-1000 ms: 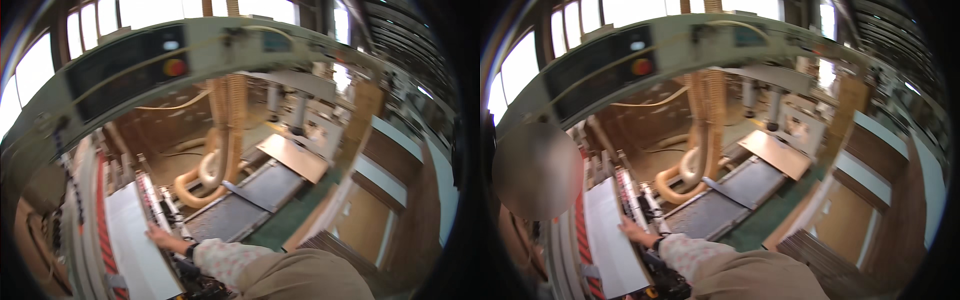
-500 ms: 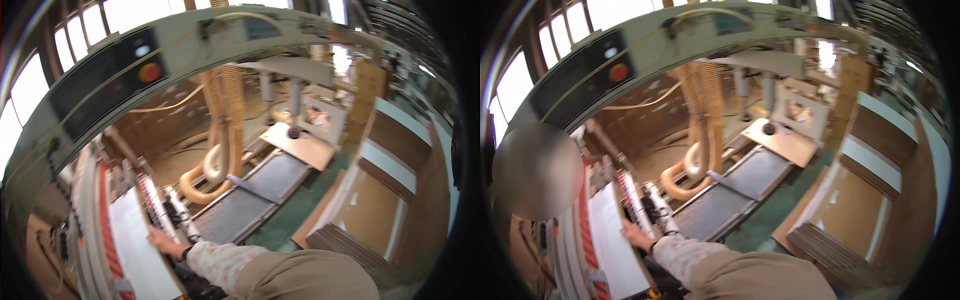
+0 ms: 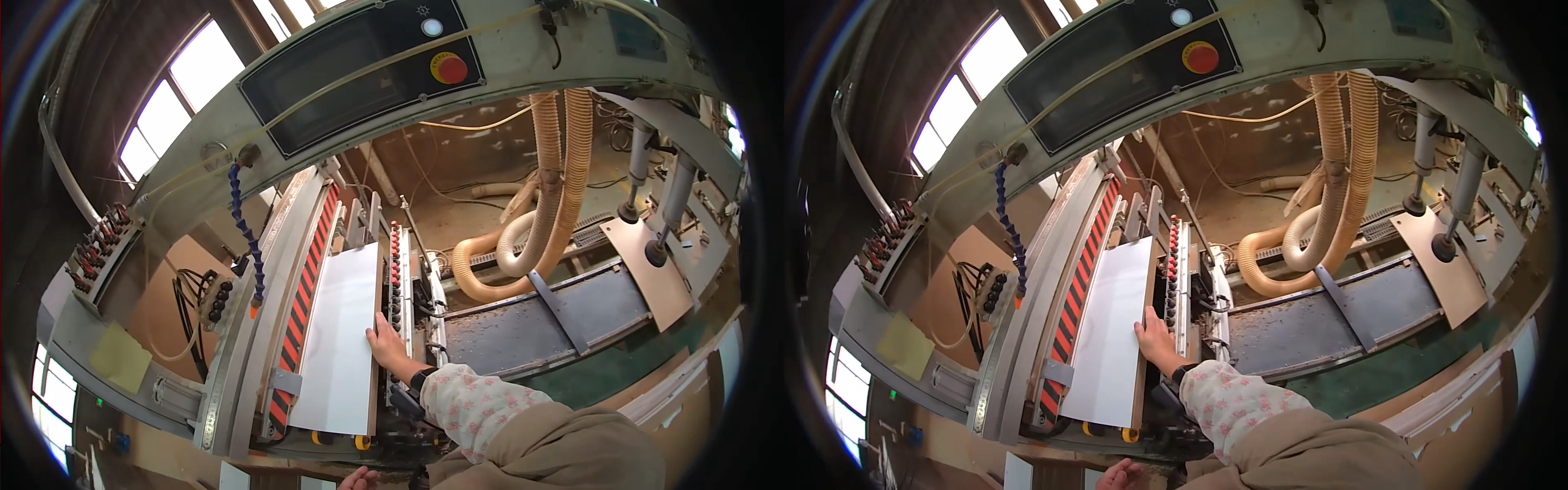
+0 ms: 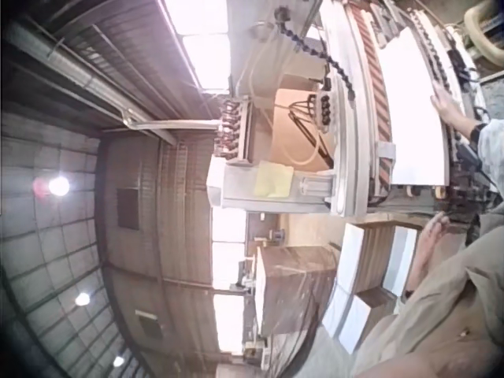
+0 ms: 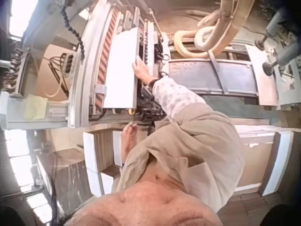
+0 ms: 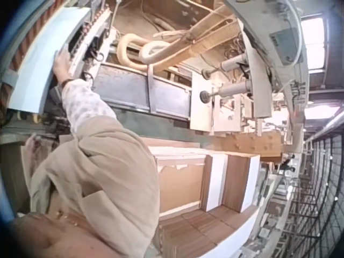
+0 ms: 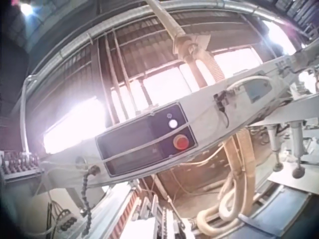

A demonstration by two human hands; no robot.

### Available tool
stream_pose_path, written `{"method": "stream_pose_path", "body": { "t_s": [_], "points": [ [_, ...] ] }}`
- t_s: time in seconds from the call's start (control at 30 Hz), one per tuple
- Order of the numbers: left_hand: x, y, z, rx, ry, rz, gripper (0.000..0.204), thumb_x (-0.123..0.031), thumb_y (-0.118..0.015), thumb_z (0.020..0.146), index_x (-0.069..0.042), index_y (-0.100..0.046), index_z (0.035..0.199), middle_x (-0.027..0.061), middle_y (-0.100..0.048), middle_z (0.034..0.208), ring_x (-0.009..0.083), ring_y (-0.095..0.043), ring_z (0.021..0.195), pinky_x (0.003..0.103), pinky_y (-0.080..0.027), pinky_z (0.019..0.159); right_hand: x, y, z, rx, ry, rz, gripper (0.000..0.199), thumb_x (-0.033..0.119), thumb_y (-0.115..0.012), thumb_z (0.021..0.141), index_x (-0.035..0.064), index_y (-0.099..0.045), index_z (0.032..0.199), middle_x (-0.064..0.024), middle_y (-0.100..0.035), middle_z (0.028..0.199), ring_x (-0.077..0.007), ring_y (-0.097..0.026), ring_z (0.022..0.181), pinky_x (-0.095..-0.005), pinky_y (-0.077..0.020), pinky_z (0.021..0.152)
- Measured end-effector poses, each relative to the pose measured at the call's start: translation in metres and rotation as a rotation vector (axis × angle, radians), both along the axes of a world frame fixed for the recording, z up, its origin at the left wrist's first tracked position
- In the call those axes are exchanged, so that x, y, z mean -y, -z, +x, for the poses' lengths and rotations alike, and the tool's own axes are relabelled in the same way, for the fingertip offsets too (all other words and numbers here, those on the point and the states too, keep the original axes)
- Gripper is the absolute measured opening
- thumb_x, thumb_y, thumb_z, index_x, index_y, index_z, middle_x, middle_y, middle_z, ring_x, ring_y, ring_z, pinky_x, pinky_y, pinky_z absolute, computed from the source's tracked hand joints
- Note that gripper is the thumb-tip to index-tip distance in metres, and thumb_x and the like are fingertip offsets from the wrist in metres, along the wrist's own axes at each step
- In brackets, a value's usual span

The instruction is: The person repeatedly picks up white rectangular wood panels from a stack and feeds them into an edge banding machine. After the machine processes the panel, the person retrieves it and places it onto a growing stack of finished panels.

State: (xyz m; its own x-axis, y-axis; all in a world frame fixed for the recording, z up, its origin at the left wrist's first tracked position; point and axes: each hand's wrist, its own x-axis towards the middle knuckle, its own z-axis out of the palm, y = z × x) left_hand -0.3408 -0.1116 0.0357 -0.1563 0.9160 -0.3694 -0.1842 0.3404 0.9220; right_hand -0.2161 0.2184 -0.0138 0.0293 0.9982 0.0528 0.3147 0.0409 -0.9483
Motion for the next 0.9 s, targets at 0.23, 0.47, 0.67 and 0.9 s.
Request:
{"method": "stream_pose_path", "body": {
  "t_s": [0.23,0.47,0.67,0.9],
  "points": [
    [-0.075,-0.151,0.045,-1.381,0.632,-0.002,0.046,-0.026,-0.059,0.083,0.000,-0.048,0.119,0.0147,-0.054,0.115,0.0258,-0.054,0.103,0.034,-0.042,0.086,-0.002,0.001,-0.001,-0.061,-0.076,-0.045,0.061,0.035,-0.043,0.086,0.0061,-0.021,0.135,-0.0190,-0.030,0.136,-0.0345,-0.034,0.122,-0.0441,-0.0304,0.097],
    [-0.251,-0.107,0.048,-1.532,0.720,0.181,0.038,-0.036,-0.062,0.078,-0.001,-0.055,0.090,0.0157,-0.061,0.087,0.0304,-0.059,0.079,0.037,-0.047,0.068,-0.029,0.031,0.037,-0.323,-0.239,0.058,0.068,0.033,-0.053,0.082,-0.0023,-0.023,0.133,-0.0236,-0.029,0.135,-0.0334,-0.030,0.125,-0.0353,-0.0273,0.102],
    [-0.320,-0.044,0.056,-1.710,0.555,0.006,0.045,-0.048,-0.064,0.069,-0.006,-0.050,0.068,0.0117,-0.056,0.066,0.0297,-0.057,0.065,0.039,-0.044,0.058,0.004,0.090,0.122,-0.531,-0.180,-0.214,0.052,0.035,-0.055,0.083,-0.0013,-0.046,0.119,-0.0173,-0.056,0.110,-0.0256,-0.055,0.102,-0.0330,-0.0424,0.087],
    [-0.344,-0.036,0.047,-1.660,0.643,-0.015,0.040,-0.042,-0.066,0.067,-0.006,-0.048,0.065,0.0087,-0.054,0.055,0.0266,-0.056,0.054,0.036,-0.044,0.052,0.042,0.123,0.125,-0.759,-0.248,-0.476,0.041,0.028,-0.056,0.084,-0.0005,-0.050,0.114,-0.0089,-0.061,0.092,-0.0127,-0.058,0.081,-0.0264,-0.0451,0.074]
  ]
}}
